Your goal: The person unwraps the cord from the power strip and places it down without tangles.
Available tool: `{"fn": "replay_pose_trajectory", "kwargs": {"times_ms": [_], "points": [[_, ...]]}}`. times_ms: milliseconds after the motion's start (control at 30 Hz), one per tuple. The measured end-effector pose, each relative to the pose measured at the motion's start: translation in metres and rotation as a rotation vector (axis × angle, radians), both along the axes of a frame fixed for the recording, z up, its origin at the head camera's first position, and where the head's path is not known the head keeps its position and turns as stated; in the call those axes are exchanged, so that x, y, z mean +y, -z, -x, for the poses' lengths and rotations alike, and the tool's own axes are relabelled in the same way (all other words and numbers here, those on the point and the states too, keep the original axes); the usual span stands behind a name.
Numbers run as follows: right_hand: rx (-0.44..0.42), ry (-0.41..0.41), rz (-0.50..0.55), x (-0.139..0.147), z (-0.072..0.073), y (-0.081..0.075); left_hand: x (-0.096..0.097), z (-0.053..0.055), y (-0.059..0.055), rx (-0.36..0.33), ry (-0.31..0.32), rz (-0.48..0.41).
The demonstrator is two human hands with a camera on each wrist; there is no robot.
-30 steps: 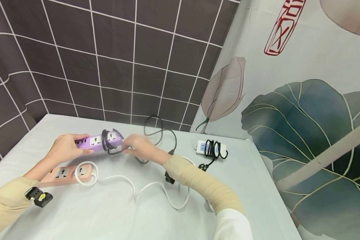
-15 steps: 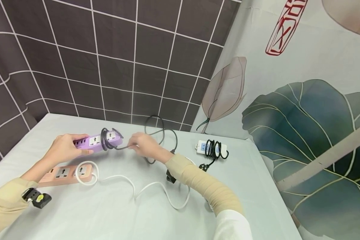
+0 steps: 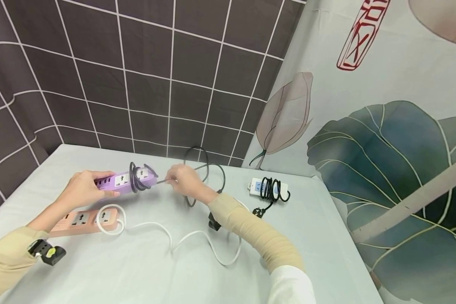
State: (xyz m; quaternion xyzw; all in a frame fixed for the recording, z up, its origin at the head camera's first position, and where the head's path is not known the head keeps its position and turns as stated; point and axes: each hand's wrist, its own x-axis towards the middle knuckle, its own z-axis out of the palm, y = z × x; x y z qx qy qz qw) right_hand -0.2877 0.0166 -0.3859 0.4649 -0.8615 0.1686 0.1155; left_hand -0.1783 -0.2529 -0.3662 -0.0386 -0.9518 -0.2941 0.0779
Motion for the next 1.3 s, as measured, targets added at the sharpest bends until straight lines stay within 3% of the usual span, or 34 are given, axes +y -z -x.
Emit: {"fn": "replay_pose_trajectory", "kwargs": {"times_ms": [333,600,1000,1300], "points": [[-0.019,0.092,0.021,-0.001,0.001,-0.005,0.002,0.0,0.001,-0.009,0.03,0.009],[0.048,0.141,0.065,0.004,0.003,-0.008,0.001,0.001,0.003,-0.033,0.036,0.013],[0.102,0.138,0.132,0.013,0.001,-0.015,-0.002,0.001,0.007,-0.04,0.038,0.037],[0.178,0.083,0.195,0.019,-0.008,-0.023,-0.004,0.001,0.009,-0.028,0.039,0.062]]}}
